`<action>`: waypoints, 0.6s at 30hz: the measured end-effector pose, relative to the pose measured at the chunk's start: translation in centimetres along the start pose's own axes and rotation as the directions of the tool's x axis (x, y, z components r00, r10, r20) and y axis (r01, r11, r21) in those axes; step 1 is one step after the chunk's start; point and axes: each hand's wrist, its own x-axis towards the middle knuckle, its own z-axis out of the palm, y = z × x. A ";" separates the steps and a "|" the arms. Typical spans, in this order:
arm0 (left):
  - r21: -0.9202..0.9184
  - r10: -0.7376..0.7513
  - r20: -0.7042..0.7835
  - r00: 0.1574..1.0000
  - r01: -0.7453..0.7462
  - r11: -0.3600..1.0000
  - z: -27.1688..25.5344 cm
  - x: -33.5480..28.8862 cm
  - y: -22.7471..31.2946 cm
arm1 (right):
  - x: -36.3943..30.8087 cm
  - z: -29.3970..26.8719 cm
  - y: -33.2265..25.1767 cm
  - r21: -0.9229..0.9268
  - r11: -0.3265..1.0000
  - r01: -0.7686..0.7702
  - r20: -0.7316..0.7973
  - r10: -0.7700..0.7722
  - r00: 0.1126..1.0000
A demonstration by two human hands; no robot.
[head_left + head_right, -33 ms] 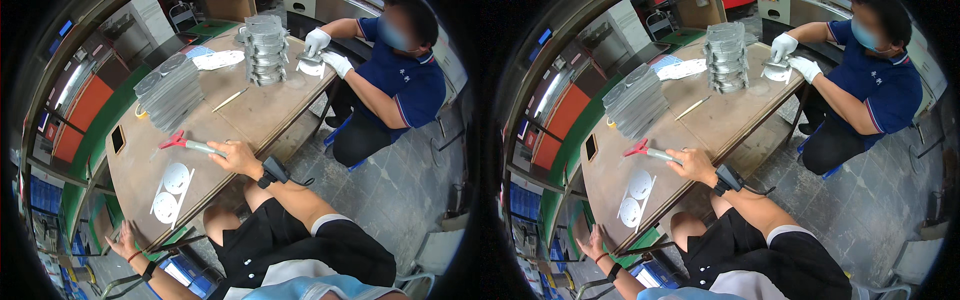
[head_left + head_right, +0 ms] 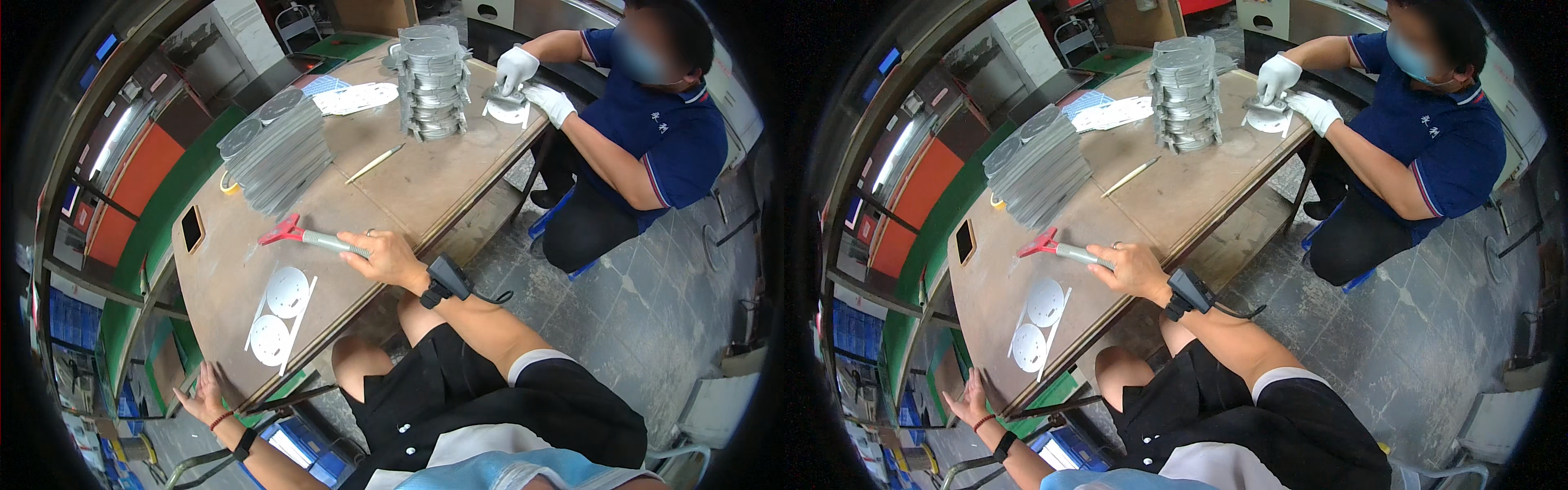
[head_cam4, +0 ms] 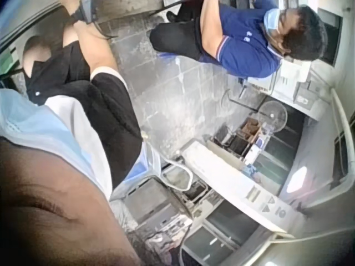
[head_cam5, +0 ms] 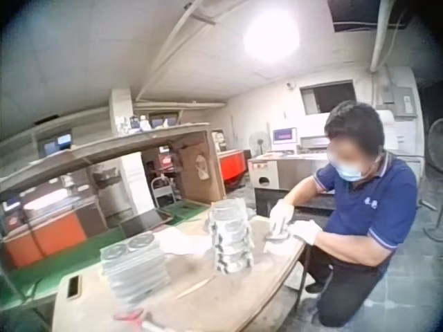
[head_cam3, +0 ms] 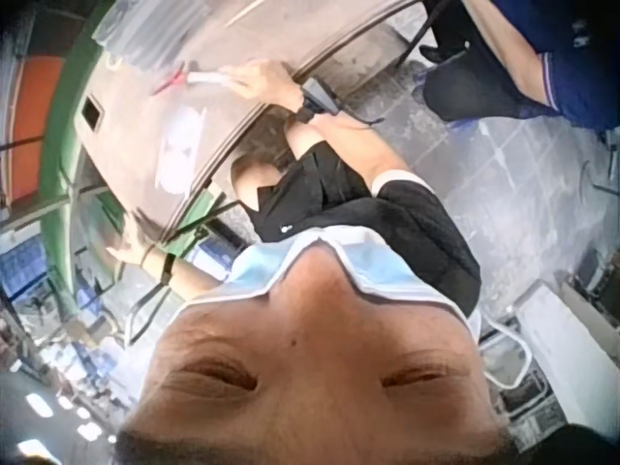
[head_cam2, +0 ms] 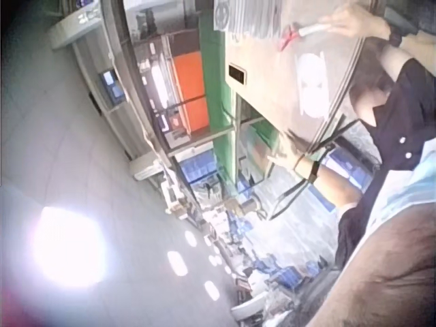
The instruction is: The recorder uses a scraping tool to clean or finish circular metal plates at a workbench.
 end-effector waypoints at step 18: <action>0.153 0.146 -0.028 0.989 -0.140 0.978 -1.5 -3.3 -2.3 | 0.1 -0.5 0.1 0.060 0.998 0.018 -0.035 -0.016 0.999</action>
